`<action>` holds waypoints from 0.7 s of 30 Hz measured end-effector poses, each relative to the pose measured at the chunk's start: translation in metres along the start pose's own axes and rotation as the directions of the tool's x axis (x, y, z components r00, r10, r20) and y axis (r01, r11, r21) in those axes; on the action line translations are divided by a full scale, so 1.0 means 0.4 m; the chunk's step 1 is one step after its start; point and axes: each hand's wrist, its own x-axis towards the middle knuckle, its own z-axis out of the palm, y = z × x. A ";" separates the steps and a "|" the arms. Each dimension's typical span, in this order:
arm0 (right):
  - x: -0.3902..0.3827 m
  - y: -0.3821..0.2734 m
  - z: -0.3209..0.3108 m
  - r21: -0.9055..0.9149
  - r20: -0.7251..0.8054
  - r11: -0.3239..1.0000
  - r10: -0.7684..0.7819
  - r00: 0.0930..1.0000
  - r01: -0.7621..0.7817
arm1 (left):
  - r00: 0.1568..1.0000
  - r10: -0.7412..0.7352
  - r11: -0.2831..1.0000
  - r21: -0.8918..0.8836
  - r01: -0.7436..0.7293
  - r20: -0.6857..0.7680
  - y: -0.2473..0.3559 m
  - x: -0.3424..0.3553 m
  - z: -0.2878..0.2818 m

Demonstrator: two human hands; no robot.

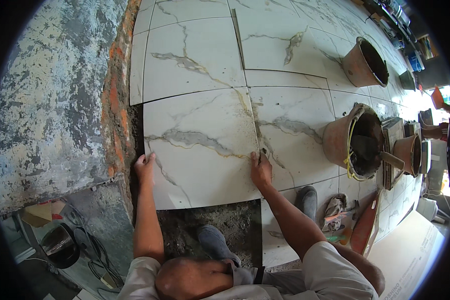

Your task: The person scoops mortar from a bucket and spreads it onto the floor using a trowel, lays a floor tile onto the mortar, taps it with a rubber mallet, and lifts the tile to spread more mortar.

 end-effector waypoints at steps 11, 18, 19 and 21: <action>-0.020 0.004 0.001 0.077 -0.027 0.997 0.017 0.999 -0.014 | 0.983 0.132 0.977 0.184 -0.108 -0.124 -0.044 0.035 -0.002; -0.028 -0.014 -0.026 -0.071 -0.033 0.994 -0.084 0.996 0.081 | 0.982 0.138 0.949 0.300 -0.095 -0.128 -0.030 0.019 0.008; -0.029 -0.018 -0.031 -0.168 -0.009 0.979 -0.120 0.993 0.117 | 0.985 0.137 0.937 0.338 -0.093 -0.109 -0.026 0.018 0.011; -0.030 -0.025 -0.038 -0.337 0.029 0.937 -0.082 0.996 0.087 | 0.982 0.144 0.919 0.385 -0.087 -0.122 -0.020 0.017 0.011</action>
